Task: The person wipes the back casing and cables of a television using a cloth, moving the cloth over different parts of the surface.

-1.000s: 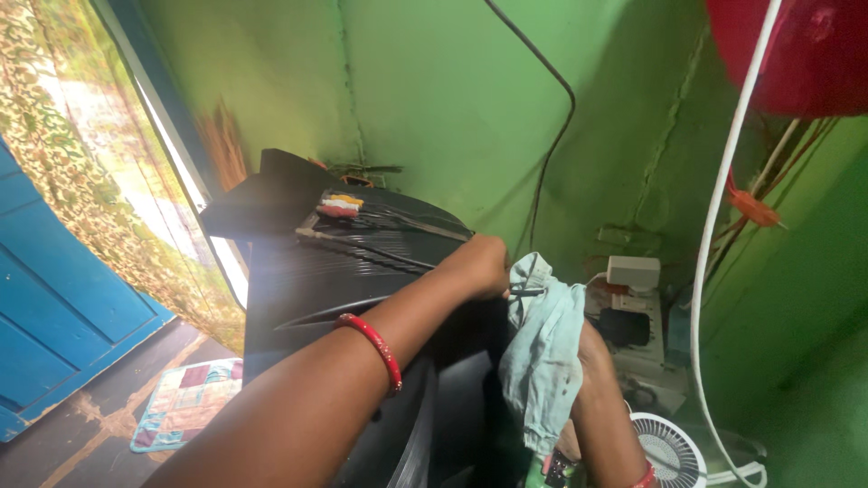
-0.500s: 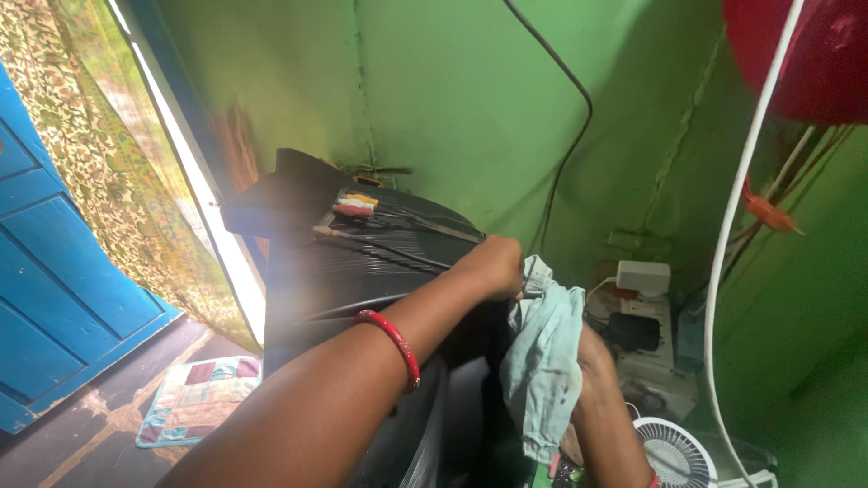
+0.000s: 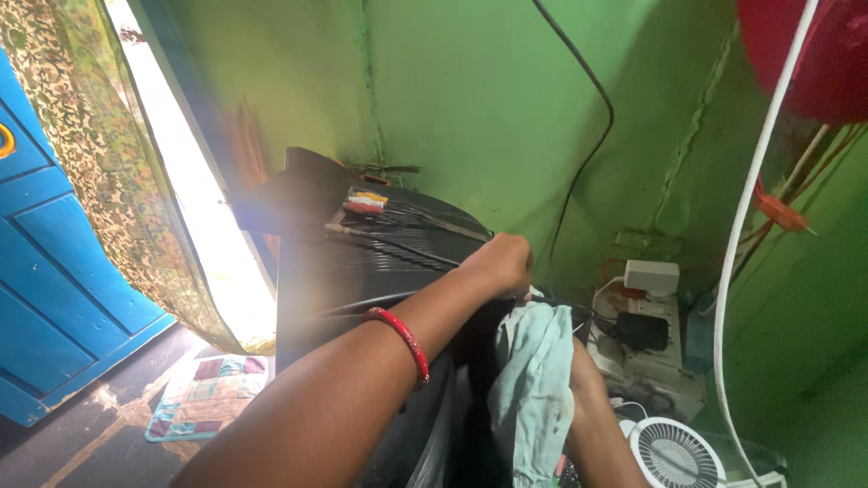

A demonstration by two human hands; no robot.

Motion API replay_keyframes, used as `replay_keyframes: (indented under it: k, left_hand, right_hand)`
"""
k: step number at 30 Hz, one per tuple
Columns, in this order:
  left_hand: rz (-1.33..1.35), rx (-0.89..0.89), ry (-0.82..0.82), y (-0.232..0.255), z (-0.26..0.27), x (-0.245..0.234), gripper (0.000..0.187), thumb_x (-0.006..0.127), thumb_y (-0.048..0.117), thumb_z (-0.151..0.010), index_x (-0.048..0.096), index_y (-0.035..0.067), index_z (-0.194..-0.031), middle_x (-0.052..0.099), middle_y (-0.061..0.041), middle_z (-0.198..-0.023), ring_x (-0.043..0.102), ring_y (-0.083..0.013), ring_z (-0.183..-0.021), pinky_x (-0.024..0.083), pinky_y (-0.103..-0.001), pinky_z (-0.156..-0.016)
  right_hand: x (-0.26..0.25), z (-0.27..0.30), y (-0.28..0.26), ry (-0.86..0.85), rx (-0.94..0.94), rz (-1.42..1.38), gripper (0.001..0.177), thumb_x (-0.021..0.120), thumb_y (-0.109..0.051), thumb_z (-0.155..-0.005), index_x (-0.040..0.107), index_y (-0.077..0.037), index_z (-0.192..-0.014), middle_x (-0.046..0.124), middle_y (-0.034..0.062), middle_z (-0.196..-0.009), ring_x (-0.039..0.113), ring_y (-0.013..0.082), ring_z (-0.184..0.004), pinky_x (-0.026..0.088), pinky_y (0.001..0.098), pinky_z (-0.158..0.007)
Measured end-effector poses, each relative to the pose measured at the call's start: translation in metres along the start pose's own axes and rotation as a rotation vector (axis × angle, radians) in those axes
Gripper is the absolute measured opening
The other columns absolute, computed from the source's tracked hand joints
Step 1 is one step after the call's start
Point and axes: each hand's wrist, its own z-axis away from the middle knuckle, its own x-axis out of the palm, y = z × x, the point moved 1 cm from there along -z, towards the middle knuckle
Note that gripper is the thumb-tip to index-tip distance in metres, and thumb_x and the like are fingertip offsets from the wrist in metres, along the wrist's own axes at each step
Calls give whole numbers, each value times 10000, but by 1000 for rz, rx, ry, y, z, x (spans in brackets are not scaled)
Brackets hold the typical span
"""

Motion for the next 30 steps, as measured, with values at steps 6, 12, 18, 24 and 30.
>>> replay_keyframes:
  k: [6,12,18,24,30]
  left_hand:
    - [-10,1,-47,-4,-5,-3,328,922,201,-631,786,31,-876,745,-231,-898,748,-371,-875,585,-436,-796]
    - [15,-1,28,-3,3,-5,174,764,99,-710,779,20,-865,726,-253,-902,732,-402,-880,586,-448,-796]
    - [-14,-33,43,2,10,-7,190,688,85,-718,791,50,-873,735,-234,-935,725,-398,-926,577,-466,-831]
    - [-24,-30,-2,1,3,-9,217,701,123,-726,797,94,-918,739,-206,-969,712,-392,-950,577,-474,-834]
    - [30,-29,-14,-5,9,-4,231,738,126,-677,795,108,-900,744,-196,-935,718,-381,-920,571,-466,-820]
  right_hand:
    - [0,11,-9,-55,-44,-27,373,481,-325,-996,712,-41,-1071,755,105,-895,733,224,-735,613,341,-699]
    - [-3,24,-19,16,-187,96,422,447,-341,-1036,690,-33,-1188,753,133,-1095,716,273,-964,562,398,-905]
    - [8,22,-45,-81,-197,23,443,479,-435,-1050,694,-81,-1209,746,109,-1154,693,305,-1032,512,453,-985]
    - [15,23,-71,-68,-308,41,446,478,-426,-1063,673,-74,-1254,728,105,-1203,674,292,-1085,498,442,-1011]
    - [19,23,-84,-51,-400,120,453,477,-416,-1079,648,-65,-1308,708,101,-1263,650,277,-1149,482,429,-1042]
